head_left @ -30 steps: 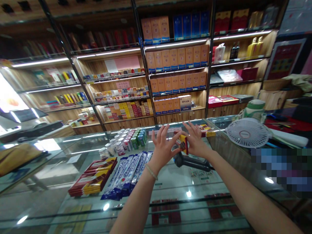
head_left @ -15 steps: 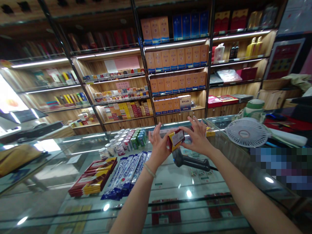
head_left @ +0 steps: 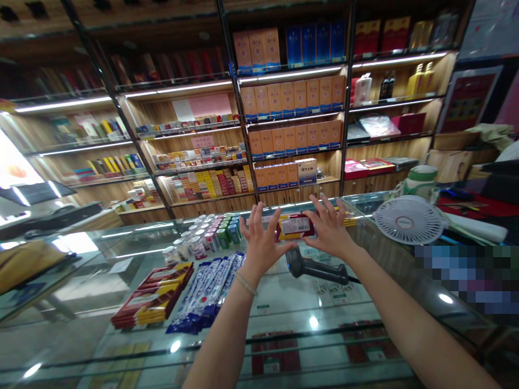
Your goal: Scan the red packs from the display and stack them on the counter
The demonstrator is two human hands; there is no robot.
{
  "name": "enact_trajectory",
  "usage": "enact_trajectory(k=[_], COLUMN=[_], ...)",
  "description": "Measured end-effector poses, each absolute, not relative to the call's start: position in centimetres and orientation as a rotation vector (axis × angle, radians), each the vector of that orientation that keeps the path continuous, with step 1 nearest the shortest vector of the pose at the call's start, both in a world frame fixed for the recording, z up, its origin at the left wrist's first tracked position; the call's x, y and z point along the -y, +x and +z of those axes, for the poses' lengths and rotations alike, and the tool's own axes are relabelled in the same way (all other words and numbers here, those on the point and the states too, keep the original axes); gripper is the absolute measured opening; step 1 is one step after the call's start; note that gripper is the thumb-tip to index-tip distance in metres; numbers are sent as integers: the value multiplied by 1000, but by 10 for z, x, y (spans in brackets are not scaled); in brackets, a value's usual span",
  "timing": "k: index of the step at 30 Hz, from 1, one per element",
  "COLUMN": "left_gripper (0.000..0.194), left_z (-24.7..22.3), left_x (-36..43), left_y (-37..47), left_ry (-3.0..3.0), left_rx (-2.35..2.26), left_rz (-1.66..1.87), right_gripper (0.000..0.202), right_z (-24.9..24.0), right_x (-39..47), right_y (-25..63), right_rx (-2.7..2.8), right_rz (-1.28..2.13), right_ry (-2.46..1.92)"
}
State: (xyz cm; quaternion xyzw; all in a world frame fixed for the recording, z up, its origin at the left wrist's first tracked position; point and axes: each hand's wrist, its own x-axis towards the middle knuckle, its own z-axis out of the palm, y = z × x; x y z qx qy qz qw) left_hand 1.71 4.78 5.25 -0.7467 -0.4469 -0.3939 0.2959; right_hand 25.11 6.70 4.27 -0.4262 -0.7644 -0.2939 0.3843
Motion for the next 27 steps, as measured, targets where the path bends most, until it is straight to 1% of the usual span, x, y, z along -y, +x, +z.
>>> enact_trajectory(k=[2, 4, 9, 14, 19, 27], left_gripper=[99, 95, 94, 85, 88, 81], left_z=[57, 58, 56, 54, 54, 48], left_x=[-42, -39, -42, -44, -47, -56], left_y=[20, 22, 21, 18, 13, 1], left_ry=[-1990, -1995, -1985, -1951, -1966, -1969], left_rx=[1211, 1225, 1255, 1254, 1224, 1218], left_rz=[-981, -947, -880, -858, -852, -903], right_gripper=[60, 60, 62, 63, 63, 65], right_z=[43, 43, 43, 43, 42, 47], right_x=[-66, -65, -62, -60, -62, -68], right_y=[250, 250, 247, 244, 240, 229], right_rx=[1951, 1953, 1971, 1967, 1971, 2058], right_rz=[-786, -810, -825, -822, -844, -856], right_ry=[-1082, -1070, -1045, -1029, -1012, -1065])
